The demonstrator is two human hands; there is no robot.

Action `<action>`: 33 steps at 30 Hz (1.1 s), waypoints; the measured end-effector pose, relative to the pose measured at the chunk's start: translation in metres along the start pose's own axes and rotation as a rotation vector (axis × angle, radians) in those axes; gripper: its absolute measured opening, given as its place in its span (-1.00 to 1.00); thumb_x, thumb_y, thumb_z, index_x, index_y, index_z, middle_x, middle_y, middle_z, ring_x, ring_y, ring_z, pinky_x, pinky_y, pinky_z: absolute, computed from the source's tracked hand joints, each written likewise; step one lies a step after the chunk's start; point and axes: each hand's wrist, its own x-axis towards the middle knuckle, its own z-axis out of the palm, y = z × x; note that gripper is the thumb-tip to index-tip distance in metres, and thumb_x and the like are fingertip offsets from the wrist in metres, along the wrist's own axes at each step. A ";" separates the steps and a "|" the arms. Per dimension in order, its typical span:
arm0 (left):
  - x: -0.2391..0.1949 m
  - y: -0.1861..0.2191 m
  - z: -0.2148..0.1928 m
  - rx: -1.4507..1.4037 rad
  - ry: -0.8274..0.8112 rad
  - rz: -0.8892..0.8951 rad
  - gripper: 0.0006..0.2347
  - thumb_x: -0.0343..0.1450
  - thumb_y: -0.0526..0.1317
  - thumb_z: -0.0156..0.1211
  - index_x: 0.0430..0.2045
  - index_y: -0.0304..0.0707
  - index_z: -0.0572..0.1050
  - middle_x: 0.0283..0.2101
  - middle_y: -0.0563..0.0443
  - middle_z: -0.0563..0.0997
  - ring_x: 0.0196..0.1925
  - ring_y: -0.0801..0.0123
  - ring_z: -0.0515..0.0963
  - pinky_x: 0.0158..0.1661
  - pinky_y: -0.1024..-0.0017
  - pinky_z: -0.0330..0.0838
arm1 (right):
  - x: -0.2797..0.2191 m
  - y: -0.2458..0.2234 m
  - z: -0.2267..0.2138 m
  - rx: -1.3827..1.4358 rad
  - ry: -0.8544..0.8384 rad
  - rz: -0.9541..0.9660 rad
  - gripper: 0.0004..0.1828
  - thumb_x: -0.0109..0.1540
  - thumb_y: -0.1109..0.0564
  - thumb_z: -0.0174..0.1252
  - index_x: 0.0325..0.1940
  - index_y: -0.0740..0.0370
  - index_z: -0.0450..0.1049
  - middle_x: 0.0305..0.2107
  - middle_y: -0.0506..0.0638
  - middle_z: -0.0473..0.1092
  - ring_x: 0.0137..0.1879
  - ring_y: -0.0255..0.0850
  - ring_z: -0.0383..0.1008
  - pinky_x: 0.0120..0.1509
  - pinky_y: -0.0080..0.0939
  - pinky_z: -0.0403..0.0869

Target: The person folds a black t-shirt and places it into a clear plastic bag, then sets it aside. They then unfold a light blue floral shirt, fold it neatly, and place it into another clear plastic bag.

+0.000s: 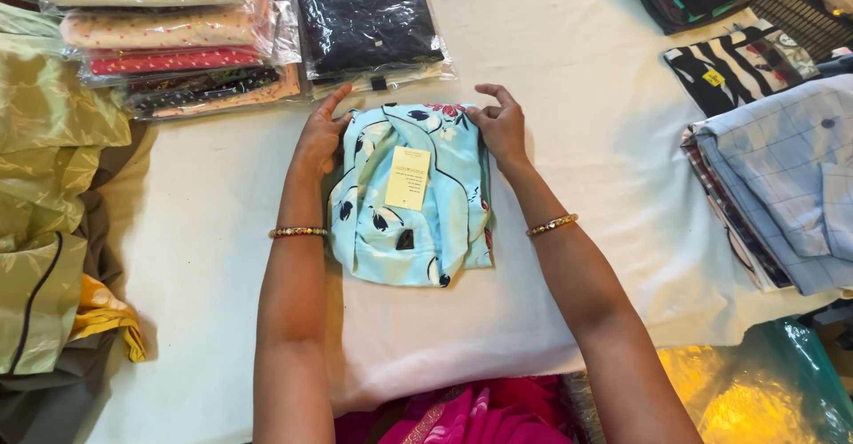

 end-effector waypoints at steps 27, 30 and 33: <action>-0.002 0.002 0.030 0.147 0.108 0.208 -0.52 0.34 -0.45 0.34 0.19 -0.12 0.47 -0.33 0.07 0.67 -0.34 0.62 0.62 -0.32 0.63 0.53 | 0.008 0.001 -0.008 -0.157 0.017 -0.027 -0.39 0.19 0.26 0.32 0.33 0.13 0.39 -0.60 -0.17 0.42 -0.43 -0.49 0.38 -0.30 -0.44 0.38; -0.013 0.016 0.042 0.447 0.312 0.385 -0.64 0.42 -0.41 0.33 0.13 -0.21 0.56 -0.41 0.07 0.55 -0.43 0.60 0.40 -0.38 0.60 0.34 | 0.007 0.004 -0.008 -0.157 0.175 -0.099 -0.51 0.22 0.23 0.35 0.24 0.19 0.47 -0.57 -0.13 0.41 -0.43 -0.43 0.32 -0.34 -0.37 0.33; -0.009 0.012 0.027 0.748 0.339 0.271 -0.65 0.38 -0.32 0.32 0.08 -0.10 0.53 -0.51 0.20 0.58 -0.53 0.64 0.42 -0.45 0.63 0.29 | 0.004 0.002 -0.008 -0.407 0.083 -0.111 -0.50 0.18 0.22 0.39 0.21 0.16 0.48 -0.57 -0.09 0.48 -0.44 -0.40 0.41 -0.31 -0.35 0.40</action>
